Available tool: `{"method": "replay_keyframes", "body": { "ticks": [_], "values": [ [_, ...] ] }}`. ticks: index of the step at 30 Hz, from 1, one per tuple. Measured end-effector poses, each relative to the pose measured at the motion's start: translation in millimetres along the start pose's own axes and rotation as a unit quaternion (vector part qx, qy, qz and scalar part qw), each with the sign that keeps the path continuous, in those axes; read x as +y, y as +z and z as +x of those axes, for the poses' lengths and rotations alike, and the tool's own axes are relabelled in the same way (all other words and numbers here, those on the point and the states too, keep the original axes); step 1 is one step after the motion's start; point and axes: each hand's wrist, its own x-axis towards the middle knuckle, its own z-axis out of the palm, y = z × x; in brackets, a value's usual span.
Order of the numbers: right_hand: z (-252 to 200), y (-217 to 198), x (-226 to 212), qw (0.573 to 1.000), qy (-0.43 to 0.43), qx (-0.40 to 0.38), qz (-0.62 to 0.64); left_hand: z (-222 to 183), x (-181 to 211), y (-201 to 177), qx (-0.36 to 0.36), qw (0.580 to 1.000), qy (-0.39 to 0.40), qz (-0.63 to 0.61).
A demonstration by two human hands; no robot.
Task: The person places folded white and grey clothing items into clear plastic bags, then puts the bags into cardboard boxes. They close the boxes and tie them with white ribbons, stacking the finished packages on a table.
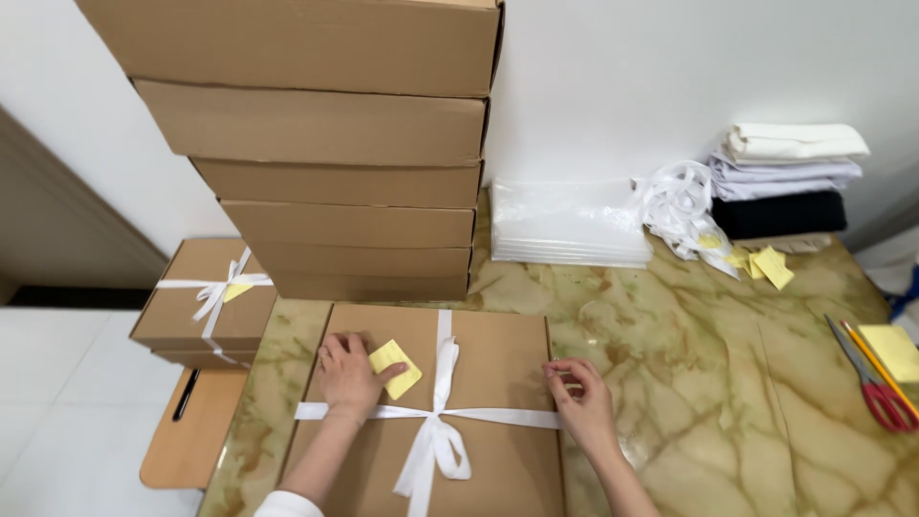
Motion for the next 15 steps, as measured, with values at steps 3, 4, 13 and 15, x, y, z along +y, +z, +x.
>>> {"method": "replay_keyframes", "body": {
  "ticks": [3, 4, 13, 15],
  "values": [
    [27.4, -6.7, -1.2, 0.997, -0.052, -0.061, 0.013, -1.7, 8.0, -7.5, -0.042, 0.996, -0.072, -0.035],
    [36.8, -8.7, -4.4, 0.996, -0.059, -0.072, 0.014, 1.1, 10.4, -10.9, -0.036, 0.995, -0.084, -0.035],
    [95.1, -39.6, -7.0, 0.976, -0.097, -0.194, 0.026, -18.2, 139.3, -90.9, 0.045, 0.955, -0.114, -0.271],
    [98.8, -54.1, -1.5, 0.951, -0.067, -0.267, 0.143, -24.0, 205.5, -79.6, 0.026, 0.854, -0.095, -0.511]
  ]
}}
